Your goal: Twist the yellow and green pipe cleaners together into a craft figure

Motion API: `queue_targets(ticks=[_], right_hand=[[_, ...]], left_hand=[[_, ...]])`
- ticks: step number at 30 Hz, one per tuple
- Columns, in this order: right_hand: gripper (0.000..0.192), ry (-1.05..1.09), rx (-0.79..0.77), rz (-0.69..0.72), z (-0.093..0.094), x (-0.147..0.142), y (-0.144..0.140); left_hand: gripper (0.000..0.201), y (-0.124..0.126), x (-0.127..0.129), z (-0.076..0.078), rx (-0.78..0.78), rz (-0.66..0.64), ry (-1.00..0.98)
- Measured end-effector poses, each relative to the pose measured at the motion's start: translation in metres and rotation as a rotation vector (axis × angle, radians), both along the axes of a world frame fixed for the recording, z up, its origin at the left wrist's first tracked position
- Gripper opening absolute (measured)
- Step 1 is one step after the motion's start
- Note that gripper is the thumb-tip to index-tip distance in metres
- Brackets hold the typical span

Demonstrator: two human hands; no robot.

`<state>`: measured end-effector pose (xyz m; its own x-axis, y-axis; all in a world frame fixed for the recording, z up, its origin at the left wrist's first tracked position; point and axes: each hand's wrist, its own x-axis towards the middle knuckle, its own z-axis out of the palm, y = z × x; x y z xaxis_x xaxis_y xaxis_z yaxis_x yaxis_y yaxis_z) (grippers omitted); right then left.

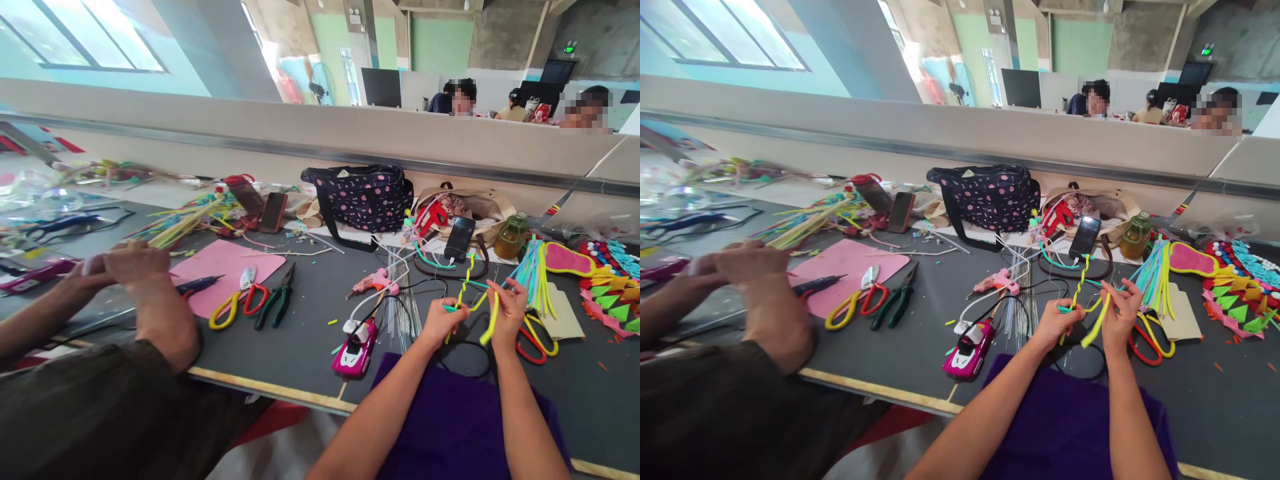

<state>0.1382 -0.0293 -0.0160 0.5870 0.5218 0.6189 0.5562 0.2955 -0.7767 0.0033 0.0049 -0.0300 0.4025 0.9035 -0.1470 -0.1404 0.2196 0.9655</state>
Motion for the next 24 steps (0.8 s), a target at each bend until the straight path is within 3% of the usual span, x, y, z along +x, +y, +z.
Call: queue_targets(ticks=[2, 10, 19, 24], right_hand=[[0.021, 0.007, 0.026, -0.035, 0.005, -0.006, -0.003], [0.020, 0.022, 0.002, 0.266, 0.024, -0.032, -0.016], [0.019, 0.285, -0.018, 0.520, 0.010, -0.036, -0.014], [0.019, 0.439, 0.007, 0.639, 0.009, -0.031, -0.012]], left_hand=[[0.020, 0.000, 0.000, 0.001, 0.003, 0.040, -0.001], [0.027, 0.003, -0.001, 0.004, 0.026, 0.209, -0.070], [0.032, 0.009, -0.002, 0.004, 0.018, 0.338, -0.171], [0.045, 0.011, -0.006, 0.005, 0.002, 0.314, -0.207]])
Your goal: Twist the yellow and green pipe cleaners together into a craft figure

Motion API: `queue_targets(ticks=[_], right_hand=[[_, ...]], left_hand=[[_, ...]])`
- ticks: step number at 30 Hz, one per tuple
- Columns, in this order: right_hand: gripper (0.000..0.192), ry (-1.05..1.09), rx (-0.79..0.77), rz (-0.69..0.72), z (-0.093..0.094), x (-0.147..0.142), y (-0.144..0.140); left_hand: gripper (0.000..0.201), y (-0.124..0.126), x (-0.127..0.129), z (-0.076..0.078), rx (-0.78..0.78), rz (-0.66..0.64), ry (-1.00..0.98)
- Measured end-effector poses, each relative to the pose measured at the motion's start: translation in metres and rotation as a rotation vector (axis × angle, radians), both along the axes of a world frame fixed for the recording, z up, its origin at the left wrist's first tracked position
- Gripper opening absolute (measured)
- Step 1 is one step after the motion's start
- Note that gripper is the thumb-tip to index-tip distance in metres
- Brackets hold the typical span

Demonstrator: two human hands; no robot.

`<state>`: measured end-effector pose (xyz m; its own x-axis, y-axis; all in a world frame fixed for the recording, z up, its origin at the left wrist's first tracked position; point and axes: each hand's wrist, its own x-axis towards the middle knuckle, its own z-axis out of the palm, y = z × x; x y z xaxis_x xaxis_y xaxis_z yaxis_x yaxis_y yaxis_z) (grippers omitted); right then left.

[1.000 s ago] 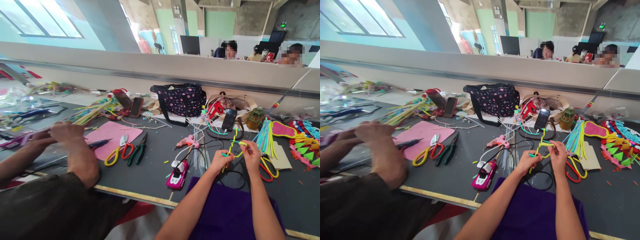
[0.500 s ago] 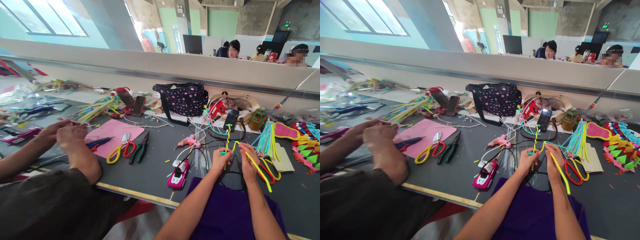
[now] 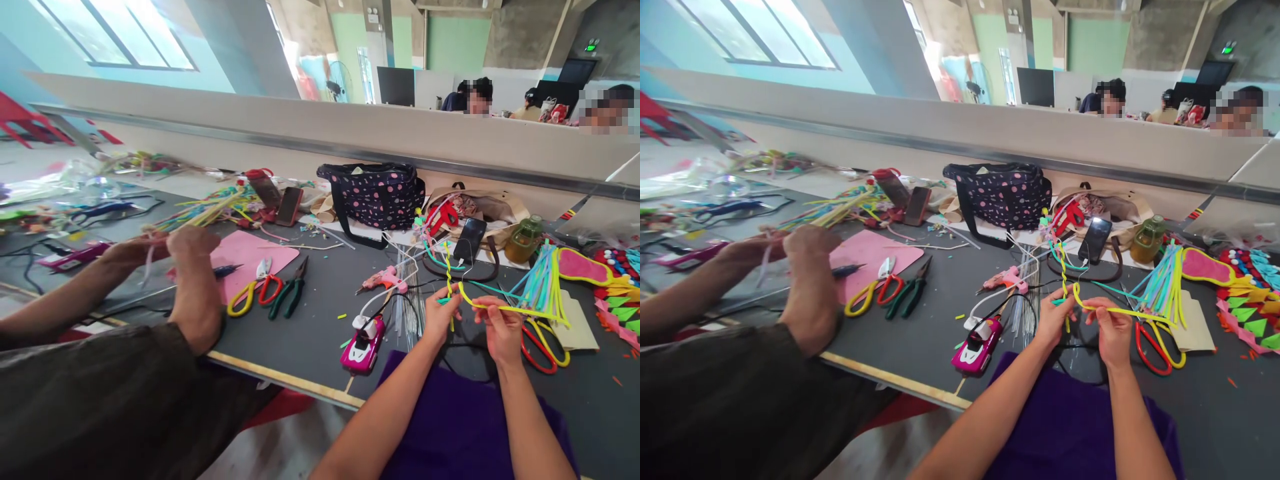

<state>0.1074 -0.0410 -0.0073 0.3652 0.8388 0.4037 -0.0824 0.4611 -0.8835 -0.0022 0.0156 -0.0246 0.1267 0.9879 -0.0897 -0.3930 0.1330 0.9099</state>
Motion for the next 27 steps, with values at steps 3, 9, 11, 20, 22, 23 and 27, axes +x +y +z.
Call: queue_targets(ticks=[3, 9, 11, 20, 22, 23, 27], right_hand=[[0.018, 0.076, -0.003, 0.037, 0.000, 0.004, 0.000], [0.018, 0.155, 0.006, 0.046, -0.001, 0.012, 0.000], [0.017, 0.151, -0.002, 0.024, 0.000, 0.013, 0.001], [0.012, 0.118, -0.030, -0.058, 0.011, 0.011, 0.001], [0.021, 0.143, -0.055, -0.083, 0.011, 0.011, 0.002], [0.026, 0.165, -0.071, -0.098, 0.011, 0.011, 0.004], [0.035, 0.197, -0.123, -0.146, 0.007, 0.013, 0.008]], left_hand=[[0.043, 0.000, 0.000, -0.001, 0.004, -0.023, -0.007], [0.037, -0.001, 0.001, -0.003, -0.001, -0.027, -0.025], [0.039, -0.002, 0.001, -0.002, -0.014, -0.052, -0.029], [0.042, -0.008, 0.003, 0.002, -0.017, -0.169, -0.004], [0.042, -0.008, 0.003, 0.002, -0.019, -0.187, -0.018], [0.041, -0.008, 0.003, 0.002, -0.023, -0.192, -0.028], [0.038, -0.009, 0.003, 0.004, -0.039, -0.209, -0.064]])
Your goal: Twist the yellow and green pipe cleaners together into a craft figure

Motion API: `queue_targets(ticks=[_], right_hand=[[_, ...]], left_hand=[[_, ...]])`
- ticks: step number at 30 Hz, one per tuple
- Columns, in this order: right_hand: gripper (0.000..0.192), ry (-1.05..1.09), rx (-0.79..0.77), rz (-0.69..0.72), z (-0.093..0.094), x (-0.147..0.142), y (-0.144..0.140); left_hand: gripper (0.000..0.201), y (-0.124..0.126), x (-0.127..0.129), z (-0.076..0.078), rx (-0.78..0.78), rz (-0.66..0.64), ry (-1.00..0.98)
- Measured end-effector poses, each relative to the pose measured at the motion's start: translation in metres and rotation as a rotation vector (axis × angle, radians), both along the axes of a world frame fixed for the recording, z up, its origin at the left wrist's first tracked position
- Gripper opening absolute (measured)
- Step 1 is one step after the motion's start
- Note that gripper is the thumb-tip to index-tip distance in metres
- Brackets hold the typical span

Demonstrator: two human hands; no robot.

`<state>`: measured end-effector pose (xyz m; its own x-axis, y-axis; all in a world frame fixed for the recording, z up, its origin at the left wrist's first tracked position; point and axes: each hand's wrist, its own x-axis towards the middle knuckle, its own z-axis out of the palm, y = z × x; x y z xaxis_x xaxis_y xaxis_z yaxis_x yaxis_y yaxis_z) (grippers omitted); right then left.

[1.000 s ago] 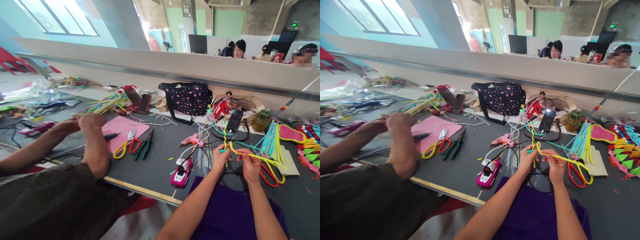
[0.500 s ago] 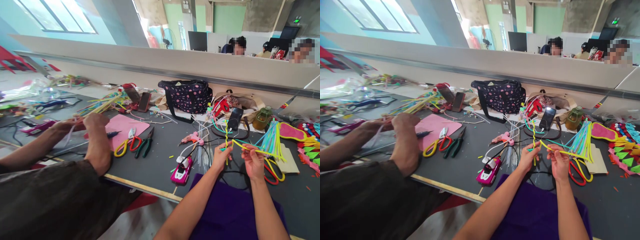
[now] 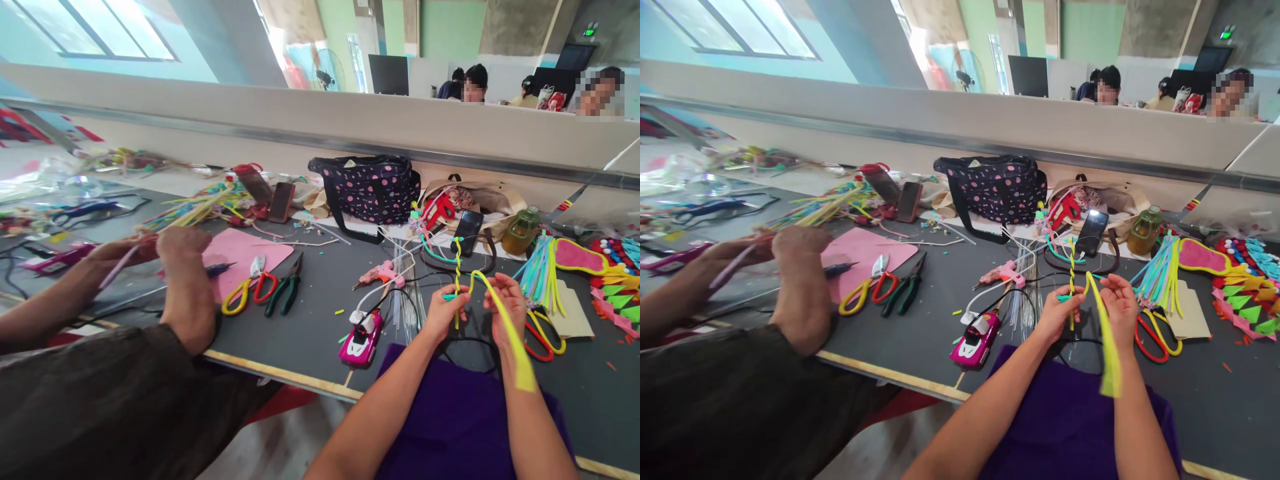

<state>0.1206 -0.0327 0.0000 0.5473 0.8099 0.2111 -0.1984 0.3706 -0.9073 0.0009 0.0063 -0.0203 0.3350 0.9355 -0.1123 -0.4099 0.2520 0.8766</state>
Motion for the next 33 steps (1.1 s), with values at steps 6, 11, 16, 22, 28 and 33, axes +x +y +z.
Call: queue_targets(ticks=[6, 11, 16, 22, 28, 33], right_hand=[[0.030, -0.012, -0.181, 0.095, -0.011, 0.002, 0.005], [0.027, -0.009, -0.247, 0.156, -0.016, 0.002, 0.006], [0.025, 0.064, -0.277, 0.197, -0.015, 0.001, 0.006], [0.024, 0.151, -0.305, 0.256, -0.015, 0.001, 0.005], [0.023, 0.159, -0.312, 0.260, -0.012, 0.000, 0.004], [0.023, 0.142, -0.314, 0.276, -0.012, -0.002, 0.004]], left_hand=[[0.037, -0.003, -0.003, 0.006, -0.035, -0.093, -0.055], [0.033, -0.003, -0.003, 0.005, -0.056, -0.102, -0.058], [0.032, -0.003, -0.004, 0.004, -0.034, -0.118, -0.042], [0.033, -0.002, -0.004, 0.003, -0.026, -0.133, -0.069], [0.033, -0.002, -0.003, 0.004, -0.073, -0.147, -0.047], [0.029, -0.003, -0.004, 0.006, -0.052, -0.145, -0.043]])
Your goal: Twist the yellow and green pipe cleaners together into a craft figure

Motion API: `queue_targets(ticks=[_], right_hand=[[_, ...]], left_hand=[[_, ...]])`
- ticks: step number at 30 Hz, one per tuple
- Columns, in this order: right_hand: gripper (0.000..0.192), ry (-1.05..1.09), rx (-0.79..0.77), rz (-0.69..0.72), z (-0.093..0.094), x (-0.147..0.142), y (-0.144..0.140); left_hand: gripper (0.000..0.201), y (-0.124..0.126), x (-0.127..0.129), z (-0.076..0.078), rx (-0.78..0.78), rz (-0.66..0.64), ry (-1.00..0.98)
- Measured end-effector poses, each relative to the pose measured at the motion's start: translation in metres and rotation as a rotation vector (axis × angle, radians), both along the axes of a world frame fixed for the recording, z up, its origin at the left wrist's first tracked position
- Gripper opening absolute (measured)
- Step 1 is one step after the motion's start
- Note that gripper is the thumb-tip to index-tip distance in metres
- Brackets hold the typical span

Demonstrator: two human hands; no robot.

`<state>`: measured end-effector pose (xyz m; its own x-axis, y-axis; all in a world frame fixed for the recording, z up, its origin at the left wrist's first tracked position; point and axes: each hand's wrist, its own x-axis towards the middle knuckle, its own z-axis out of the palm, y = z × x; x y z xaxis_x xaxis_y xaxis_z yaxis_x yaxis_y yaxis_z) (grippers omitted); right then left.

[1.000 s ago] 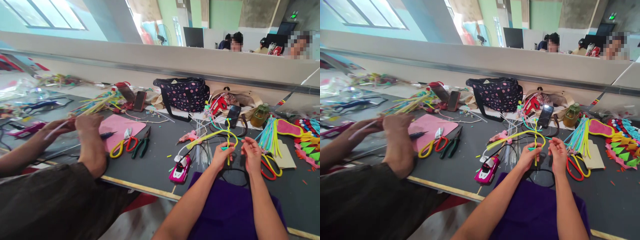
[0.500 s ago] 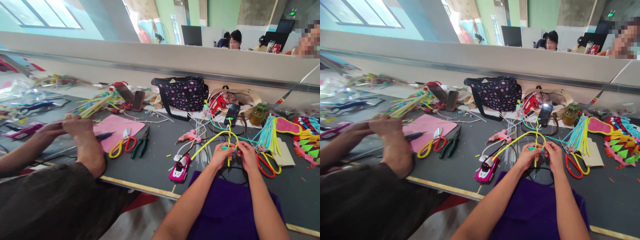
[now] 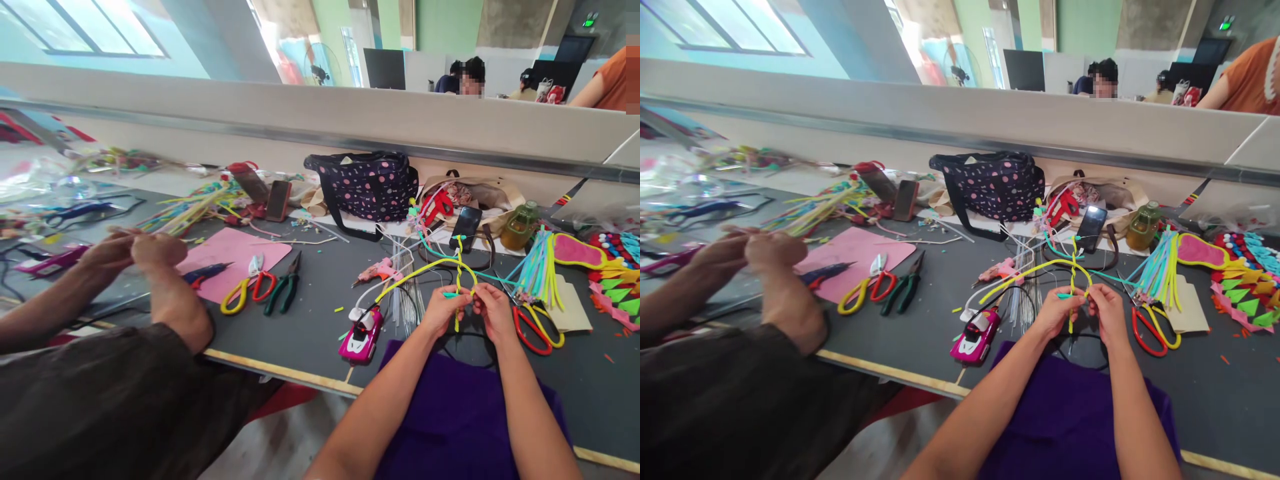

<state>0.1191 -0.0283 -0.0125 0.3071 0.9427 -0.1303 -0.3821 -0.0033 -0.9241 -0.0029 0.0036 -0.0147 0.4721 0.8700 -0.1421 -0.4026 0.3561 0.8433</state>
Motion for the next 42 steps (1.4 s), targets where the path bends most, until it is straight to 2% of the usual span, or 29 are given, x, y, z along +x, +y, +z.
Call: queue_targets(ticks=[4, 9, 11, 16, 20, 23, 35, 42], right_hand=[[0.024, -0.001, -0.002, 0.029, 0.000, -0.001, 0.000], [0.027, 0.001, 0.011, 0.081, 0.000, -0.004, 0.000], [0.028, -0.024, 0.022, 0.063, -0.001, -0.005, 0.001], [0.027, -0.247, 0.124, -0.108, -0.003, -0.008, 0.001], [0.024, -0.426, 0.145, -0.089, -0.002, -0.007, -0.003], [0.023, -0.449, 0.135, -0.080, -0.003, -0.006, -0.004], [0.028, -0.405, 0.110, -0.051, -0.004, -0.007, -0.003], [0.030, -0.444, 0.105, 0.009, -0.001, -0.005, -0.003]], left_hand=[[0.030, 0.001, -0.001, 0.000, 0.023, -0.003, -0.020], [0.032, 0.001, 0.000, 0.000, -0.026, -0.003, -0.026], [0.031, 0.001, 0.000, 0.000, -0.036, 0.012, -0.011], [0.028, 0.002, 0.001, -0.002, 0.010, 0.094, 0.010], [0.028, 0.004, 0.001, -0.005, 0.018, 0.122, 0.003], [0.030, 0.007, 0.001, -0.008, 0.018, 0.137, -0.003], [0.034, 0.008, 0.000, -0.015, 0.016, 0.068, 0.001], [0.035, 0.008, -0.002, -0.010, -0.066, -0.004, -0.018]])
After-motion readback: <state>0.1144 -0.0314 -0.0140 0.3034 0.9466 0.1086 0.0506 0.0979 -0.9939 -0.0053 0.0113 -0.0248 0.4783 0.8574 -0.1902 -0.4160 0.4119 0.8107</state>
